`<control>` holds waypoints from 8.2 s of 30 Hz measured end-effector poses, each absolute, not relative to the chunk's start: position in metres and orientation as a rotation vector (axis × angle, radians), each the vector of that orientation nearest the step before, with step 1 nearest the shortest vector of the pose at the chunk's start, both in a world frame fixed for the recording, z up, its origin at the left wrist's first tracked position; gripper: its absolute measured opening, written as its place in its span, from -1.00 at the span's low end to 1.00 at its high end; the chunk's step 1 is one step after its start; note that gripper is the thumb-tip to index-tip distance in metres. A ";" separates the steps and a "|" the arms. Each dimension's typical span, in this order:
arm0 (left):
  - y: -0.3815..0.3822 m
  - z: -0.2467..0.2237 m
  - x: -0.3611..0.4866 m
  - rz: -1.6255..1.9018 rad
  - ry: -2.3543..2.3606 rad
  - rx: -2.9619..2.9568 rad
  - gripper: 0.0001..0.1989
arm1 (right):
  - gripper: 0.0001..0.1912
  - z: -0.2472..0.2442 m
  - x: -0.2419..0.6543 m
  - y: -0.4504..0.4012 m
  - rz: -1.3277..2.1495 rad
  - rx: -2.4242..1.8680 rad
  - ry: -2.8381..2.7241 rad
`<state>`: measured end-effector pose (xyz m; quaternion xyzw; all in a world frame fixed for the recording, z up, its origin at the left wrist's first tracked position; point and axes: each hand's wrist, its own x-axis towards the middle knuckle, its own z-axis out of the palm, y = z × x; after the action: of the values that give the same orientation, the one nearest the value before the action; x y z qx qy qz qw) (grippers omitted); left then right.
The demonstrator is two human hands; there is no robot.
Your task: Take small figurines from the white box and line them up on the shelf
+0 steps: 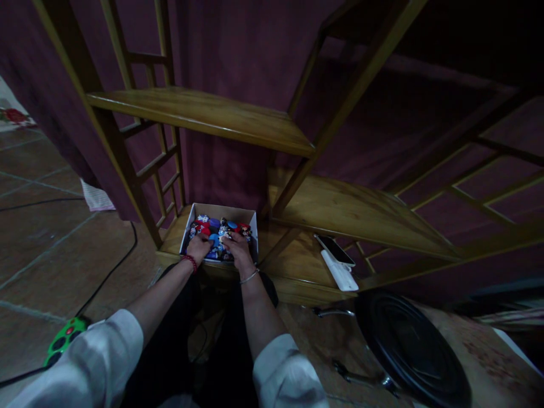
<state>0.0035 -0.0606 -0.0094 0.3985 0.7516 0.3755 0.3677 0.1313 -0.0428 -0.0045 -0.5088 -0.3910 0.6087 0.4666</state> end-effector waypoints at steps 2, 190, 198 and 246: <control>-0.062 -0.008 0.005 1.013 1.875 0.987 -0.90 | -0.68 -0.006 0.131 -0.044 1.470 -1.213 -0.979; -0.112 0.014 -0.003 1.362 0.833 0.259 -0.95 | -0.66 0.021 0.129 -0.077 0.860 -1.452 -1.834; -0.122 0.018 -0.007 1.352 0.743 0.231 -0.95 | -0.65 0.029 0.128 -0.080 0.816 -1.404 -1.840; -0.128 0.010 0.010 1.335 0.624 0.208 -0.78 | -0.71 0.034 0.128 -0.105 0.597 -1.399 -1.896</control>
<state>0.0099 -0.1285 0.0096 0.0948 0.2838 0.6077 0.7357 0.1282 -0.1054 0.0337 -0.5395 -0.7313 0.2301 0.3480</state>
